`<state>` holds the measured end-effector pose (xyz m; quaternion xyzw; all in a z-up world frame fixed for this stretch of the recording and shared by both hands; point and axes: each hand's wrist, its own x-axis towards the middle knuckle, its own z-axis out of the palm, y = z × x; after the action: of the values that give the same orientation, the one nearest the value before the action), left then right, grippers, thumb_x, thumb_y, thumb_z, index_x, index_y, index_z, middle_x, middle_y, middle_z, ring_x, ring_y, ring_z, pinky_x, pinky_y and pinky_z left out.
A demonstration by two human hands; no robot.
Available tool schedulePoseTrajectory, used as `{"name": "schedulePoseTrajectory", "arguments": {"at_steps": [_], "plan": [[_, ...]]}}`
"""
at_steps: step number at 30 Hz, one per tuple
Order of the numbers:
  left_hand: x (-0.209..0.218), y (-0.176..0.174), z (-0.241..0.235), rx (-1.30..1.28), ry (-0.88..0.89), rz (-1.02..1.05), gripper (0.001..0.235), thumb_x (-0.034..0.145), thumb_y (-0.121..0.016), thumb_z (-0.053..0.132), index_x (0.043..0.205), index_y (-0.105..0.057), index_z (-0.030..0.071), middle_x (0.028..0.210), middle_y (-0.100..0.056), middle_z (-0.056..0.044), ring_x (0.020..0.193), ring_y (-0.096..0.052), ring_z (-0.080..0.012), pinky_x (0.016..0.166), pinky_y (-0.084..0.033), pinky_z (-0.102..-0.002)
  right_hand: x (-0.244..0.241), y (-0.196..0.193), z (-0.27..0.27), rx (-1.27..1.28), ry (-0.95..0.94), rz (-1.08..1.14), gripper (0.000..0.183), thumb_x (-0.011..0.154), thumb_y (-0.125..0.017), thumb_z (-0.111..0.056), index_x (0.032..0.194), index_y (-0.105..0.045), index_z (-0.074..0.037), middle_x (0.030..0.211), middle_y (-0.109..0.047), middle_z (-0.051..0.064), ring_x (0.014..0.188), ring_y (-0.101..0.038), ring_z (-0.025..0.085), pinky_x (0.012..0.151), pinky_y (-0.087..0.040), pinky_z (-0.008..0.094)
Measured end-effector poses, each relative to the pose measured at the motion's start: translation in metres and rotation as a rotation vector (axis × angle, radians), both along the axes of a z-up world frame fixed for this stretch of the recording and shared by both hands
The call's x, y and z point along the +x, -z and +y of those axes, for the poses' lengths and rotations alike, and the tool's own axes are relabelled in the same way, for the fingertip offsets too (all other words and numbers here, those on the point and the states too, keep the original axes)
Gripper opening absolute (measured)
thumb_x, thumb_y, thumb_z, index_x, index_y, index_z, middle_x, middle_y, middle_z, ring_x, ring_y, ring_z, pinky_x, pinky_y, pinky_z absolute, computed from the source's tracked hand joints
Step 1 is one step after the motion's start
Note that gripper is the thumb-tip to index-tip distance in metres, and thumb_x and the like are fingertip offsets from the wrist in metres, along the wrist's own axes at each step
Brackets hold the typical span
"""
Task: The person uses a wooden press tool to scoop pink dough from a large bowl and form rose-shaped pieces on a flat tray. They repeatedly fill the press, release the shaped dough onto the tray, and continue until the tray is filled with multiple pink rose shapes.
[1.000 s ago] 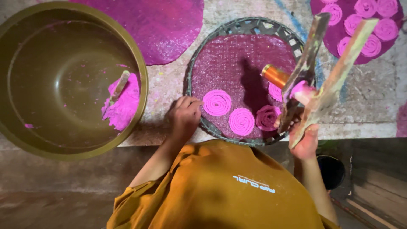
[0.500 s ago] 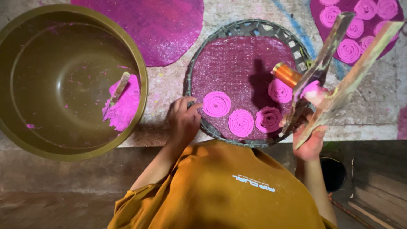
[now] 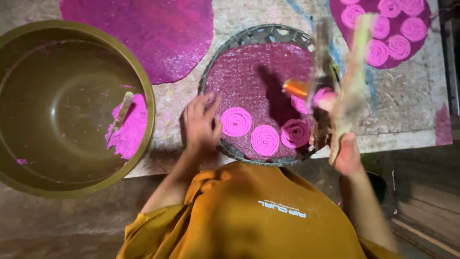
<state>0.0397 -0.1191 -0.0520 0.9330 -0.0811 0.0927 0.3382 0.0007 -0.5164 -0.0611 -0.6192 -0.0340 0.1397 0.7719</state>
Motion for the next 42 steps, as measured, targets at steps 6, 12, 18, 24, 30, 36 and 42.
{"name": "schedulePoseTrajectory", "arguments": {"at_steps": [6,12,18,24,30,36,42], "plan": [[0.09,-0.011,-0.058,-2.022,0.772,0.599,0.076,0.104,-0.047,0.057,0.158,-0.042,0.003,0.145,-0.059,-0.012,0.143,-0.051,-0.0276,0.126,-0.035,-0.047,0.035,-0.019,-0.022,-0.242,-0.525,0.425,0.068,0.103,-0.039,-0.058,0.115,-0.07,0.002,0.095,-0.078,0.013,0.086,-0.072,0.023,0.079,-0.055,0.038],[0.118,0.0,-0.111,-2.343,0.867,0.472,0.051,0.111,-0.043,0.056,0.119,-0.059,0.009,0.097,-0.058,-0.001,0.105,-0.058,-0.0192,0.115,-0.043,-0.044,0.063,-0.059,-0.025,-0.625,-0.447,0.528,0.066,0.101,-0.035,-0.056,0.104,-0.075,-0.003,0.089,-0.076,0.01,0.082,-0.068,0.02,0.075,-0.054,0.036],[0.145,0.029,-0.109,-2.454,0.785,0.558,0.039,0.106,-0.044,0.052,0.093,-0.051,0.015,0.083,-0.051,0.002,0.087,-0.053,-0.0169,0.103,-0.048,-0.043,0.068,-0.057,0.012,-0.874,-0.348,0.144,0.065,0.103,-0.04,-0.059,0.117,-0.069,-0.002,0.093,-0.071,0.005,0.085,-0.061,0.015,0.079,-0.05,0.034],[0.147,0.034,-0.119,-2.47,0.747,0.555,0.039,0.106,-0.043,0.051,0.09,-0.051,0.016,0.082,-0.05,0.002,0.085,-0.052,-0.0172,0.099,-0.05,-0.042,0.075,-0.082,0.021,-0.979,-0.334,0.244,0.066,0.099,-0.041,-0.058,0.118,-0.071,-0.003,0.084,-0.071,0.008,0.079,-0.063,0.019,0.074,-0.052,0.038],[0.16,0.007,-0.102,-2.355,0.833,0.468,0.043,0.106,-0.041,0.054,0.092,-0.053,0.015,0.082,-0.05,0.002,0.085,-0.054,-0.0173,0.096,-0.052,-0.042,0.079,-0.091,0.033,-0.932,-0.33,0.046,0.068,0.099,-0.038,-0.06,0.117,-0.068,-0.002,0.085,-0.071,0.005,0.078,-0.062,0.016,0.074,-0.05,0.034],[0.143,-0.004,-0.115,-2.427,0.775,0.482,0.044,0.104,-0.04,0.055,0.092,-0.052,0.015,0.082,-0.049,0.001,0.085,-0.054,-0.0175,0.096,-0.053,-0.043,0.075,-0.11,0.015,-1.033,-0.379,0.202,0.066,0.102,-0.038,-0.06,0.095,-0.069,-0.002,0.075,-0.066,0.011,0.072,-0.059,0.02,0.068,-0.048,0.038],[0.167,-0.012,-0.117,-2.347,0.829,0.416,0.045,0.105,-0.041,0.056,0.093,-0.052,0.014,0.082,-0.049,0.001,0.084,-0.052,-0.0181,0.095,-0.053,-0.044,0.083,-0.107,0.027,-0.945,-0.272,-0.062,0.064,0.101,-0.039,-0.06,0.108,-0.068,-0.003,0.083,-0.069,0.004,0.077,-0.062,0.016,0.071,-0.049,0.035]]}}
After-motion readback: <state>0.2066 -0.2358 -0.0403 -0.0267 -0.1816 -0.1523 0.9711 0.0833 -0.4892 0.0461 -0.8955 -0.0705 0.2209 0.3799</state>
